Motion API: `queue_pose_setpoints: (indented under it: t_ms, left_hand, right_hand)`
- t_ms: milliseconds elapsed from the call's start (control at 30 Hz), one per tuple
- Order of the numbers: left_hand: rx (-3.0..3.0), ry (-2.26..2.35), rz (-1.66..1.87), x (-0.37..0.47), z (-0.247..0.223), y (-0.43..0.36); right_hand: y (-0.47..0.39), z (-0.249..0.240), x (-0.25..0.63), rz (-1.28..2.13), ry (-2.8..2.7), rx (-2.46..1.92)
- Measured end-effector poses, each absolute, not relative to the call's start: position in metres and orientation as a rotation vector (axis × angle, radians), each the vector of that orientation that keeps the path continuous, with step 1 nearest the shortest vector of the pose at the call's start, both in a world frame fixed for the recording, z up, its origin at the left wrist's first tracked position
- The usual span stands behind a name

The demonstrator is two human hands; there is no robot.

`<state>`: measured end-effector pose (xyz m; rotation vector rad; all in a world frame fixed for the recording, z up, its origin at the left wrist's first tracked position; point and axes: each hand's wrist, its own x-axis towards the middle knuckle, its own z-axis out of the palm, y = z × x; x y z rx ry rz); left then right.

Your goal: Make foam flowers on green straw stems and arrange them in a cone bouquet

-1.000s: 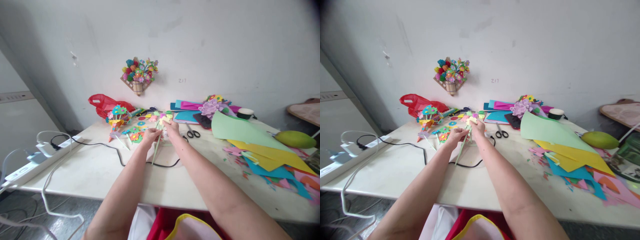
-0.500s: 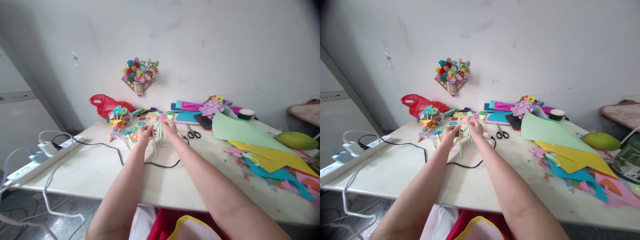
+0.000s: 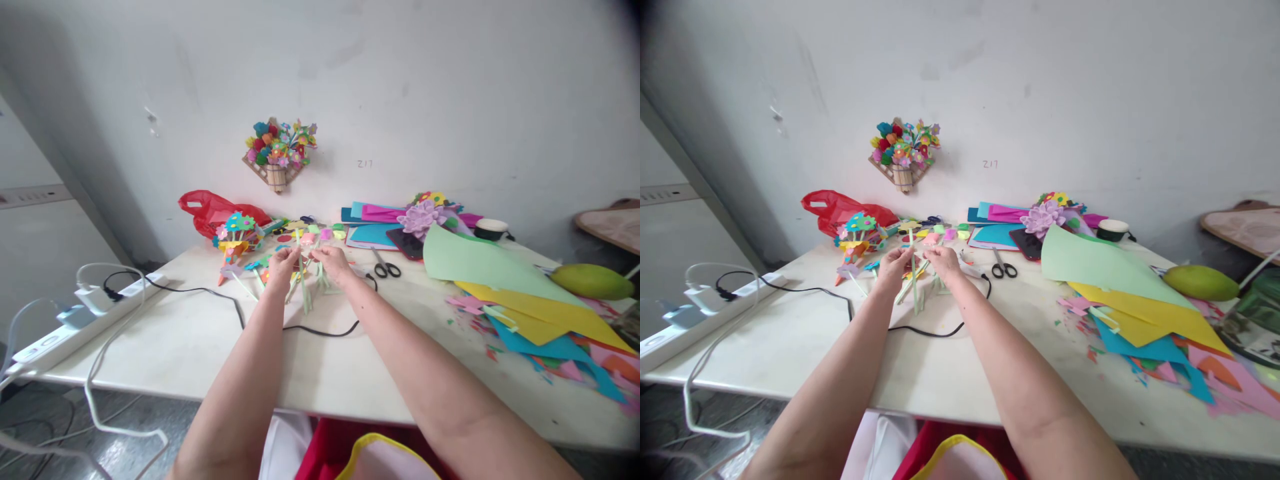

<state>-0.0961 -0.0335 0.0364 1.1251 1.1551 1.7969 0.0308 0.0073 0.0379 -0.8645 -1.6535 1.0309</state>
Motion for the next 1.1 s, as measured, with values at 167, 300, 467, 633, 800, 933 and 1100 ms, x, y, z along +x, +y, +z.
queue_pose_setpoints:
  t_ms: [167,300,467,633,800,933,1100]
  left_hand:
    - [0.946,1.181,2.077,-0.115,0.042,-0.034]
    - [0.841,1.220,2.172,-0.127,0.046,-0.035]
    - [0.796,1.216,2.222,-0.129,0.047,-0.036]
    - [0.815,1.200,2.113,-0.122,0.046,-0.037]
    - [0.875,1.155,2.015,-0.119,0.046,-0.039]
    - [0.890,1.112,1.913,-0.121,0.046,-0.040]
    - [0.887,1.098,1.912,-0.121,0.042,-0.038]
  right_hand:
    - [-0.003,0.041,0.030,1.092,-1.705,-0.909]
    - [-0.015,0.043,0.025,1.211,-1.890,-0.861]
    - [-0.031,0.046,0.017,1.436,-2.086,-0.847]
    - [-0.036,0.046,0.013,1.444,-1.990,-0.907]
    - [-0.030,0.048,0.020,1.478,-2.017,-0.928]
    - [-0.017,0.049,0.034,1.459,-2.021,-0.946]
    - [0.005,0.054,0.054,0.954,-2.066,-1.185]
